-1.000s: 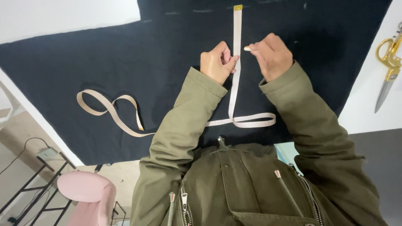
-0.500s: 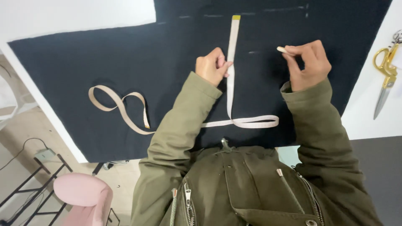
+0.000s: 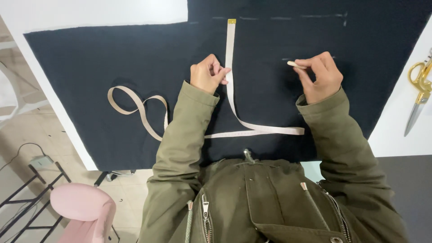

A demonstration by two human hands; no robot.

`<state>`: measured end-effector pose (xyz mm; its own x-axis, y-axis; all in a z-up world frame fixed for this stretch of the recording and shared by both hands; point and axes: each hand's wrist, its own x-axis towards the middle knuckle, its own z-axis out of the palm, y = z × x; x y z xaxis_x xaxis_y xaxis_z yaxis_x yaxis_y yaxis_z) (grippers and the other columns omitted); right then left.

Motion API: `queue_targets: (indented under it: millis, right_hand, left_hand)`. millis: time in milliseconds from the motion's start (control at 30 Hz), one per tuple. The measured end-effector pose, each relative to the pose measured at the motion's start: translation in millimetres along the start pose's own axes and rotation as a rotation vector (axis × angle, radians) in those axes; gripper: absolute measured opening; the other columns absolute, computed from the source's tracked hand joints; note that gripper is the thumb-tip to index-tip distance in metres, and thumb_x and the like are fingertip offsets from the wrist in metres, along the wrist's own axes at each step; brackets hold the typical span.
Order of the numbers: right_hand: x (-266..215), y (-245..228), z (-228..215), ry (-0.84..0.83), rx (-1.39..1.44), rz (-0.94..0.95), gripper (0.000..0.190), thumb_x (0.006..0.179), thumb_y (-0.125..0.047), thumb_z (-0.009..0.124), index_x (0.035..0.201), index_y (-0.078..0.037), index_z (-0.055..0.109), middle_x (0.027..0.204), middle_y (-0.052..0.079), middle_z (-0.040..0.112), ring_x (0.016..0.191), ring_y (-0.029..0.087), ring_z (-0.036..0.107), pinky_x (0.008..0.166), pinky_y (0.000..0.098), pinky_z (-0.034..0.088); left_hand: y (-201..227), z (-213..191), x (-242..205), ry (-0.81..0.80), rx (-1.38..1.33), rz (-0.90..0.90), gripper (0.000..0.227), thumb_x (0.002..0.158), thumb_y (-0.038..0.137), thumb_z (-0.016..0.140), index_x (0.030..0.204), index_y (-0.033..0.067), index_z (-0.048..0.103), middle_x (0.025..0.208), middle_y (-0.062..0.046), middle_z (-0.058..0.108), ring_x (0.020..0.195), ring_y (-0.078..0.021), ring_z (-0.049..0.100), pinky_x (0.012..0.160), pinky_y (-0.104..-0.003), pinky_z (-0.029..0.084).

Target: The person measures a large piece of black fabric on a table using a measuring tape and chalk. They then retrieve a white ribbon from a nearby box, measure it, and return to the fabric to mark measurements along the ribbon's length.

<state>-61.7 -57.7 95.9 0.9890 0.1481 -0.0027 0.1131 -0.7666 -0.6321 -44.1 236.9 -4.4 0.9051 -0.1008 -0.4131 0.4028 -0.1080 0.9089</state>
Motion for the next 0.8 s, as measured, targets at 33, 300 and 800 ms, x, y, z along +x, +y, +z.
queue_targets:
  millis: [33,300,800]
  right_hand:
    - [2,-4,2,-0.013,0.008,-0.002,0.014,0.102,0.005,0.081,0.111,0.001,0.071,0.106,0.01,0.062,0.094,0.018,0.068,0.082,0.0271,0.059]
    - [22,-25,33,-0.079,0.062,-0.091,0.015,0.101,0.002,0.081,0.112,-0.001,0.071,0.104,0.011,0.062,0.091,0.02,0.068,0.077,0.0308,0.057]
    - [42,-43,96,-0.125,0.131,-0.167,0.014,0.097,0.004,0.076,0.109,0.0,0.069,0.101,0.011,0.058,0.088,0.026,0.066,0.074,0.0349,0.052]
  left_hand:
    - [-1,0,1,-0.001,0.007,0.003,0.039,0.088,-0.002,0.079,0.07,0.0023,0.045,0.069,-0.008,0.07,0.063,-0.0102,0.075,0.051,-0.024,0.059]
    - [-4,3,-1,0.01,0.006,-0.008,0.043,0.087,-0.001,0.081,0.068,0.0031,0.042,0.064,-0.007,0.067,0.061,-0.011,0.075,0.05,-0.025,0.057]
    - [-4,6,6,0.01,0.063,0.04,0.041,0.086,0.0,0.081,0.068,0.0026,0.044,0.058,-0.005,0.06,0.058,-0.014,0.077,0.047,-0.027,0.058]
